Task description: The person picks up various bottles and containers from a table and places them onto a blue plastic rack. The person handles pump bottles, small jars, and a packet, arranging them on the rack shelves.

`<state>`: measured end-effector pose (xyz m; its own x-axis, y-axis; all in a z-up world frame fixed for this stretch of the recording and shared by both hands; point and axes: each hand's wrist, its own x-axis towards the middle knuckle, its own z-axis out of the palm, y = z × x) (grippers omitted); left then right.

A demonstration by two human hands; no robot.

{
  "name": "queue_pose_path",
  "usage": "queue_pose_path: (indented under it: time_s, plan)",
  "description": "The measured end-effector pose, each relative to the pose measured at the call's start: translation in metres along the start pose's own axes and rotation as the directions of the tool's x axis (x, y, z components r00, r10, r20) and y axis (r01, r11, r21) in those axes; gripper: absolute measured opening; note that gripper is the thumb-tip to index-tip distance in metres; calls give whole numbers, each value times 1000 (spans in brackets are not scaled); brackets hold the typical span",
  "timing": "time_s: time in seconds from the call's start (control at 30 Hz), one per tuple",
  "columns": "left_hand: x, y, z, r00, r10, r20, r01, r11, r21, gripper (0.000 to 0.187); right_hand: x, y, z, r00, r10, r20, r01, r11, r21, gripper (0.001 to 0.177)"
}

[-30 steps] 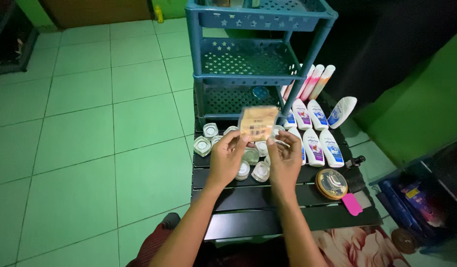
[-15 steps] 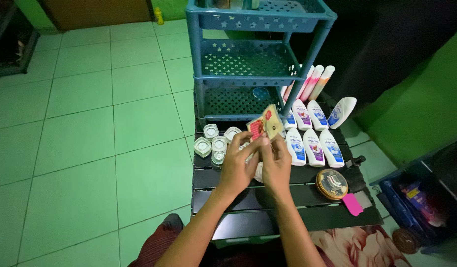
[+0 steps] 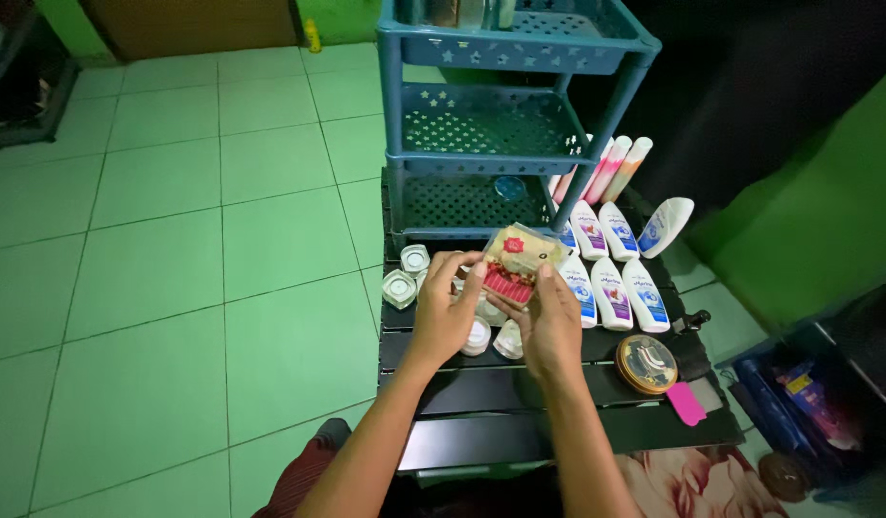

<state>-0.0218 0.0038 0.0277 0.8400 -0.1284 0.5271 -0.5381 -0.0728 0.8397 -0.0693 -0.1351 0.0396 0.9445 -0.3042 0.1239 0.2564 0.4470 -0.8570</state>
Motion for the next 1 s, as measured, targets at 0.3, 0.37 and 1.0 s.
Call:
queue_pose_path:
  time_s: [0.3,0.37,1.0]
  plan:
    - [9,-19,-12,989,-151,-1,139,917,-375,29,4,-5,12,994,106,35,-104,993,-63,44]
    - [16,-20,-17,984,-179,-19,158,908,-387,29,11,-4,17,993,111,35,-105,986,-128,41]
    - [87,-33,-81,946,-160,-281,61,942,-329,26,196,-57,46,986,71,151,-40,979,-198,31]
